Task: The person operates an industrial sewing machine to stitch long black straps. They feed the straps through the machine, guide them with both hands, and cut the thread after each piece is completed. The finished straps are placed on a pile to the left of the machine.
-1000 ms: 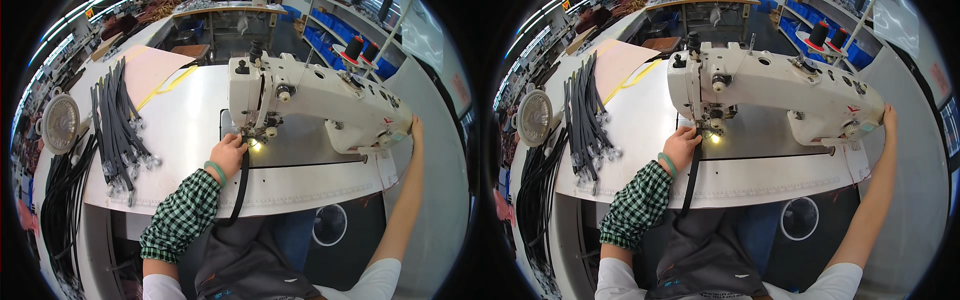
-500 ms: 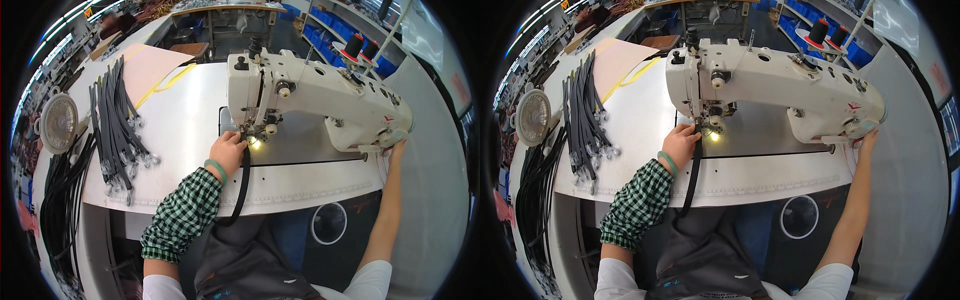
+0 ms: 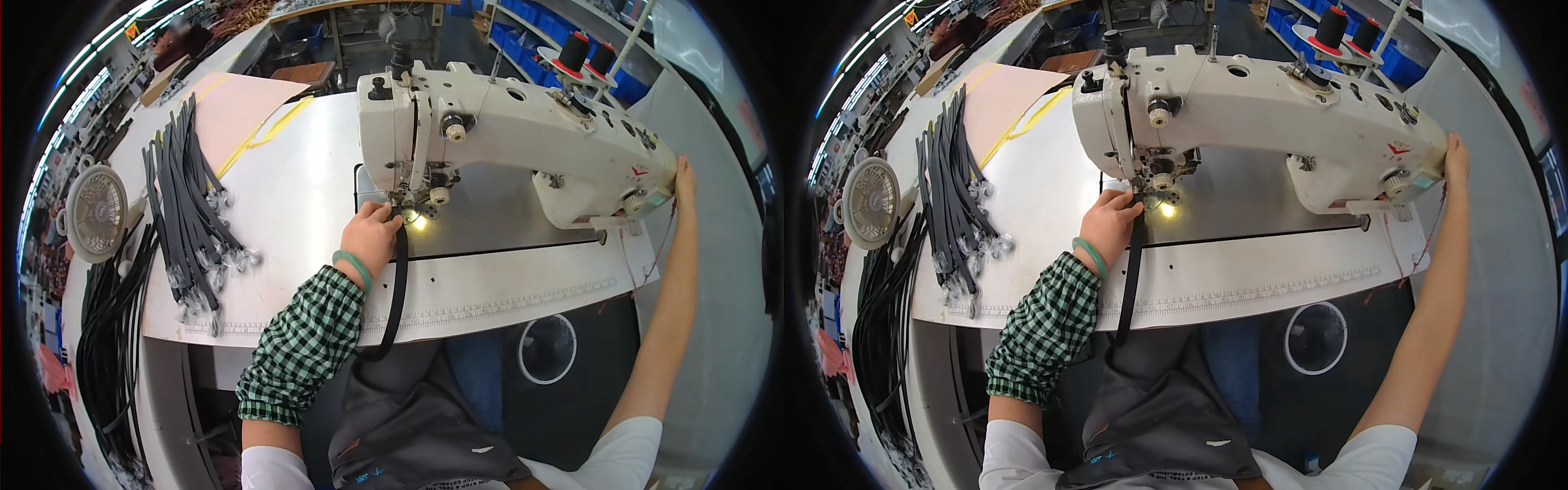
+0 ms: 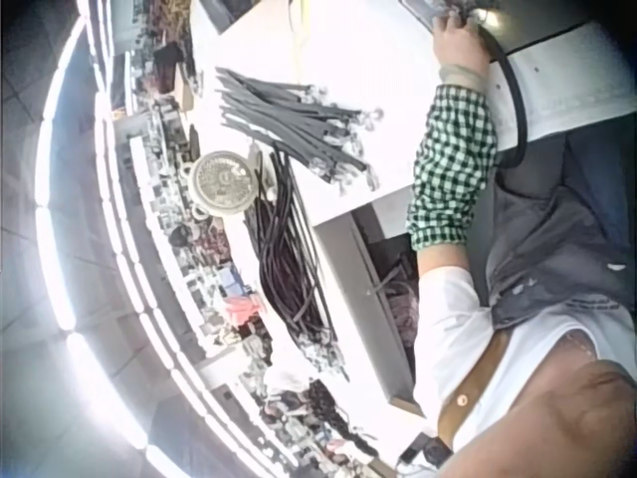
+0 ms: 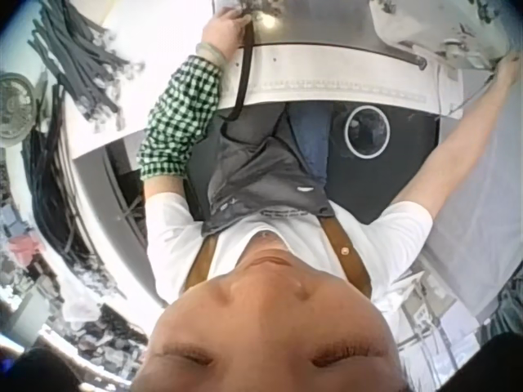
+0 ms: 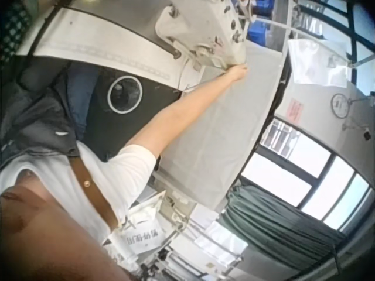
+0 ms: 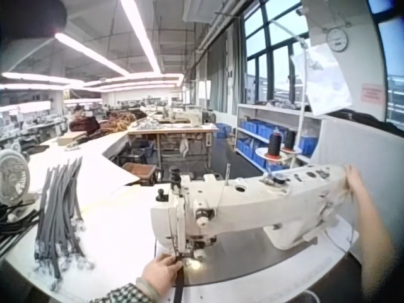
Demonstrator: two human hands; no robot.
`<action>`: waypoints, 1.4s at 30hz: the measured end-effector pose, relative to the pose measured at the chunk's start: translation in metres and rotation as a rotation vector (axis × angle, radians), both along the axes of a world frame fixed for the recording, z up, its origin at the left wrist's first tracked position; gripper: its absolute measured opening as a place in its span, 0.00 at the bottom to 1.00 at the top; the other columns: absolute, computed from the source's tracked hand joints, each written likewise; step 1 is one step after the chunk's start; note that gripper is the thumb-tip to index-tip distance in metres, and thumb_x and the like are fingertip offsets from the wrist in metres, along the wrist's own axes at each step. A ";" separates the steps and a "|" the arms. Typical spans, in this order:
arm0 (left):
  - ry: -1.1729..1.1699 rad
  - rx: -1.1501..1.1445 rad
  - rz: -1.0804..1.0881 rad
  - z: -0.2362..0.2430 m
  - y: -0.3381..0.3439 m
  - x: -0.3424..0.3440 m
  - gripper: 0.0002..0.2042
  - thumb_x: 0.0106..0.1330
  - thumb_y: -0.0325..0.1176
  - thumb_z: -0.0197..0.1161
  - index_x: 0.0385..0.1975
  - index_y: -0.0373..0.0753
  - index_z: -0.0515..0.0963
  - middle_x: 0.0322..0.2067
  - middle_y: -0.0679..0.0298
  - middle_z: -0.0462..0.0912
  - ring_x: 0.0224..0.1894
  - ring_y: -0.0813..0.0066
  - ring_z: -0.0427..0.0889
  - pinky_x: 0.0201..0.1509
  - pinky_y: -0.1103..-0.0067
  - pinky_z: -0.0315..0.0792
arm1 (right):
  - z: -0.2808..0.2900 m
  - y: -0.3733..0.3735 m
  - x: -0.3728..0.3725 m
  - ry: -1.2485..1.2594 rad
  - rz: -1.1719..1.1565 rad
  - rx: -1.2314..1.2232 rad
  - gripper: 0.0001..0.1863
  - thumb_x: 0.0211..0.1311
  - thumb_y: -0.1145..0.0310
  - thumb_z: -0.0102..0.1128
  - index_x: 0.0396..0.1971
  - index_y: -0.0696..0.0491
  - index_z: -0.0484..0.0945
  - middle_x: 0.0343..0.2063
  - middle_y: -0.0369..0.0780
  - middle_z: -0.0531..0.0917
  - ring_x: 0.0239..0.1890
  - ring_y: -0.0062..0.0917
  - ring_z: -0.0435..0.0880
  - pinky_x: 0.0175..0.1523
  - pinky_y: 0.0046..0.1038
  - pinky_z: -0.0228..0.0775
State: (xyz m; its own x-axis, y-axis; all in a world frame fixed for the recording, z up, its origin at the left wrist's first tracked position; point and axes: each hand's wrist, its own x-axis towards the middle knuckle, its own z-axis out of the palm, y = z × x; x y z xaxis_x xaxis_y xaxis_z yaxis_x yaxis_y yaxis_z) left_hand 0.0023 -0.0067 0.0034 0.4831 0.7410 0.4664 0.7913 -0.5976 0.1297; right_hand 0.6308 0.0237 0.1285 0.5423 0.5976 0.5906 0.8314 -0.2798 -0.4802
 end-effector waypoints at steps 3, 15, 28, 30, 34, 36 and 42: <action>-0.032 -0.013 -0.006 0.002 0.001 0.005 0.13 0.43 0.21 0.57 0.31 0.40 0.78 0.38 0.62 0.76 0.43 0.68 0.72 0.44 0.78 0.72 | 0.008 0.000 0.024 -0.167 -0.004 -0.103 0.25 0.60 0.54 0.37 0.50 0.57 0.66 0.48 0.47 0.71 0.52 0.37 0.68 0.55 0.31 0.57; -0.072 -0.031 -0.012 0.000 0.003 0.002 0.14 0.43 0.19 0.57 0.31 0.40 0.78 0.38 0.61 0.76 0.43 0.67 0.72 0.44 0.77 0.71 | -0.004 0.003 0.050 0.007 -0.165 -0.241 0.31 0.60 0.46 0.30 0.46 0.59 0.67 0.44 0.52 0.72 0.48 0.43 0.70 0.52 0.37 0.59; -0.095 -0.015 0.007 0.002 0.002 0.000 0.14 0.43 0.19 0.56 0.31 0.40 0.78 0.37 0.60 0.76 0.42 0.66 0.71 0.44 0.77 0.70 | -0.015 -0.024 0.008 0.218 -0.077 -0.115 0.25 0.62 0.52 0.34 0.39 0.61 0.70 0.32 0.46 0.76 0.36 0.30 0.74 0.40 0.29 0.65; -0.096 0.003 -0.030 -0.001 0.003 0.009 0.13 0.42 0.20 0.56 0.31 0.39 0.78 0.35 0.61 0.76 0.41 0.66 0.72 0.42 0.78 0.70 | -0.069 -0.042 0.028 0.199 0.013 0.265 0.26 0.63 0.51 0.34 0.39 0.60 0.70 0.32 0.43 0.76 0.34 0.26 0.74 0.37 0.27 0.66; 0.049 0.007 -0.036 -0.002 0.002 0.002 0.12 0.42 0.21 0.56 0.29 0.37 0.77 0.30 0.65 0.76 0.37 0.69 0.72 0.39 0.80 0.70 | -0.099 -0.026 -0.020 0.574 0.164 0.523 0.27 0.63 0.50 0.33 0.41 0.60 0.69 0.34 0.42 0.76 0.36 0.27 0.74 0.38 0.27 0.66; 0.096 0.001 -0.061 0.000 0.003 -0.002 0.12 0.41 0.22 0.55 0.29 0.36 0.77 0.29 0.66 0.76 0.36 0.70 0.72 0.38 0.80 0.70 | -0.083 -0.027 -0.025 0.755 0.201 0.449 0.26 0.63 0.50 0.33 0.42 0.60 0.69 0.37 0.44 0.76 0.38 0.31 0.74 0.42 0.29 0.65; 0.081 0.008 -0.089 0.000 0.007 -0.005 0.11 0.42 0.23 0.56 0.29 0.36 0.76 0.28 0.67 0.76 0.36 0.72 0.72 0.38 0.80 0.71 | -0.018 -0.018 -0.007 0.039 -0.074 0.046 0.28 0.61 0.49 0.33 0.41 0.61 0.70 0.39 0.49 0.75 0.41 0.40 0.73 0.48 0.33 0.62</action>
